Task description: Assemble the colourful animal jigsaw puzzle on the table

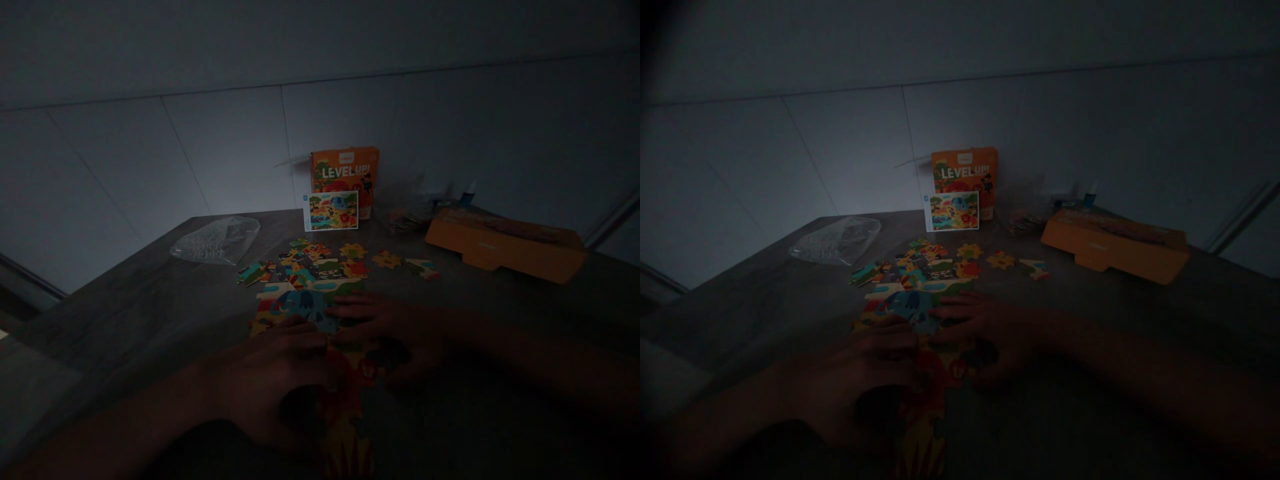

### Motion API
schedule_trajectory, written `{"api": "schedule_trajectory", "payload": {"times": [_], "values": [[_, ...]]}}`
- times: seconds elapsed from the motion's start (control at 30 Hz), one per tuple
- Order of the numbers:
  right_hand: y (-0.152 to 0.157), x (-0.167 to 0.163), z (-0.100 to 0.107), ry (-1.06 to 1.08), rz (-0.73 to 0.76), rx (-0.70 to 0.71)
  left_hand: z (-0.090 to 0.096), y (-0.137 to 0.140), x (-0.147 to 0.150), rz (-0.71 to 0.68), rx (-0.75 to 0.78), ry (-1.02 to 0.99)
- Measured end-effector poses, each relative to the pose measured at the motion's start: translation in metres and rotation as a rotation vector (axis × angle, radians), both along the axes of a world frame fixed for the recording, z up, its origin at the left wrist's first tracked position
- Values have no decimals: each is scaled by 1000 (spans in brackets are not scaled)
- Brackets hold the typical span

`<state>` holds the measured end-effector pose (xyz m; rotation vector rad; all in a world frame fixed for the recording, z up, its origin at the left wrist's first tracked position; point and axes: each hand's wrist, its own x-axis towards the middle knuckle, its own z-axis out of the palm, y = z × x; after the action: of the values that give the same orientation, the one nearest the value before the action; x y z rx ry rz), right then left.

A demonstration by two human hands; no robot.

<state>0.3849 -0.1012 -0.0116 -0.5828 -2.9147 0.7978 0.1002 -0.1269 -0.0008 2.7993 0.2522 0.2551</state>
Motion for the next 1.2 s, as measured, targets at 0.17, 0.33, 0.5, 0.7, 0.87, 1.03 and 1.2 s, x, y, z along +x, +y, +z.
{"api": "schedule_trajectory", "payload": {"times": [0.17,0.33,0.5,0.7,0.87,1.03,1.2], "values": [[-1,0,1,-6,-4,3,4,1,0,-20,-6,-4],[1,-1,-1,-4,17,25,5,1,-2,-6,-4,-16],[0,0,-1,12,10,10,7,1,-3,-17,-18,-26],[1,1,-2,14,8,-2,6,4,-4,-5,-15,-5],[1,1,1,15,17,0,8,3,-3,5,-24,25],[0,1,3,18,17,-10,8,2,-3,7,-16,-1],[-1,0,4,20,17,-6,7,2,-4,24,22,-12]]}}
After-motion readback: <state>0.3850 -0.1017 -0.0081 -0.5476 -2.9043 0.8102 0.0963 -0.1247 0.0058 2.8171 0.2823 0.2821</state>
